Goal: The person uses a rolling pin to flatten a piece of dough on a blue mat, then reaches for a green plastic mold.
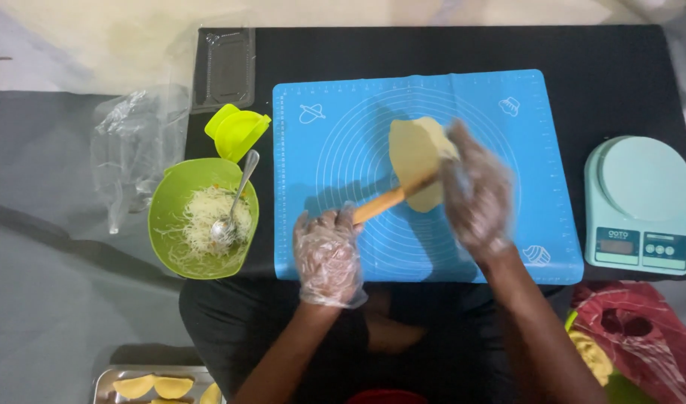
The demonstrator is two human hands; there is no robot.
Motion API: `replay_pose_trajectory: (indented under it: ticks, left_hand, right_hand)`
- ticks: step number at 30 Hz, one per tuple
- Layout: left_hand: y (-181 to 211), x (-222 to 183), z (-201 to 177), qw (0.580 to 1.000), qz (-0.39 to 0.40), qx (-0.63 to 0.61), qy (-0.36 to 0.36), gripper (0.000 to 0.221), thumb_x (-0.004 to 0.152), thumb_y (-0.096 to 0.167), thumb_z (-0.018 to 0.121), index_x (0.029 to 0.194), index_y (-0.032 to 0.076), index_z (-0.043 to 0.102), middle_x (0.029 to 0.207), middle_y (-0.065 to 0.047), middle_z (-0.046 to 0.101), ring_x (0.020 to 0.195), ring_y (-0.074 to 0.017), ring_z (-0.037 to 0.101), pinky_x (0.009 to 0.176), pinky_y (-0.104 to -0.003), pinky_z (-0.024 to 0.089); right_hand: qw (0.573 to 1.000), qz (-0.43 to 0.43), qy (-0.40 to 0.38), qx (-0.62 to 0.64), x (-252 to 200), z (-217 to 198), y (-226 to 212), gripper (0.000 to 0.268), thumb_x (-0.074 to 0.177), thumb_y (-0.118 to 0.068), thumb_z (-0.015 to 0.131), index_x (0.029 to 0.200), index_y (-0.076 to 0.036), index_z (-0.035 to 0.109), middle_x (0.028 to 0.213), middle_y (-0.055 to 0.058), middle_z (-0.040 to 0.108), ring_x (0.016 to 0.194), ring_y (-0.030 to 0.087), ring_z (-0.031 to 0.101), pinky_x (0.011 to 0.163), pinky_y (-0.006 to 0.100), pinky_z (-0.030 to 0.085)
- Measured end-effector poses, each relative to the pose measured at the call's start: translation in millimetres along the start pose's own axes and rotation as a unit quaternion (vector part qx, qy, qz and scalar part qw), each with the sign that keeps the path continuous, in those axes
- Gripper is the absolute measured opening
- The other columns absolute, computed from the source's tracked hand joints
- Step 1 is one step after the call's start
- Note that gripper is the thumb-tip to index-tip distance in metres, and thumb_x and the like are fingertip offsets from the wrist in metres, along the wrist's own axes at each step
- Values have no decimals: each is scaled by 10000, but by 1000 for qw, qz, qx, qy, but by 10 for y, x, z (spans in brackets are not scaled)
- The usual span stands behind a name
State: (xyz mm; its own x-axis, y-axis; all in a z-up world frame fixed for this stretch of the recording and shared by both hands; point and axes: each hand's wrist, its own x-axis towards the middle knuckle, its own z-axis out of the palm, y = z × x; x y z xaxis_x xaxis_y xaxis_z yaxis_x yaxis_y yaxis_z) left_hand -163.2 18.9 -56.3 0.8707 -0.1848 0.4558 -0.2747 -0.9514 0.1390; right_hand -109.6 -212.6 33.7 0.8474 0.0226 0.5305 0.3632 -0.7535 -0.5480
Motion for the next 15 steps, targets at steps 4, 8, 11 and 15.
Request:
replay_pose_trajectory:
  ticks: [4,8,11,15]
  left_hand:
    - [171,78,-4,1000,-26,16,-2,353,894,318,735,1188,123,740,928,-101,698,801,-320,694,981,-605,500]
    - [251,36,-160,995,-28,41,-82,419,919,310,677,1320,191,698,985,-92,699,901,-327,678,957,-589,493]
    - [318,40,-254,993,1,60,-106,483,905,307,708,1362,157,664,960,-72,687,841,-311,660,718,-505,517]
    - [610,-170,-319,992,-23,-17,-124,431,933,288,663,1341,149,651,949,-79,672,798,-313,660,667,-500,520]
  right_hand:
    - [959,-85,-158,-219,284,837,440,718,1021,-461,521,1586,-47,358,1614,186,395,1497,310,334,1201,416,304]
    - [897,-48,-321,-299,450,744,-7,923,977,-652,480,1660,-79,241,1625,161,425,1518,324,366,1236,465,275]
    - [908,-38,-299,-291,184,590,53,846,990,-553,503,1671,-137,223,1652,91,402,1533,325,331,1250,536,210]
    - [929,-36,-295,-221,-58,160,-75,767,1012,-512,489,1636,-104,313,1635,115,424,1514,352,359,1231,534,246]
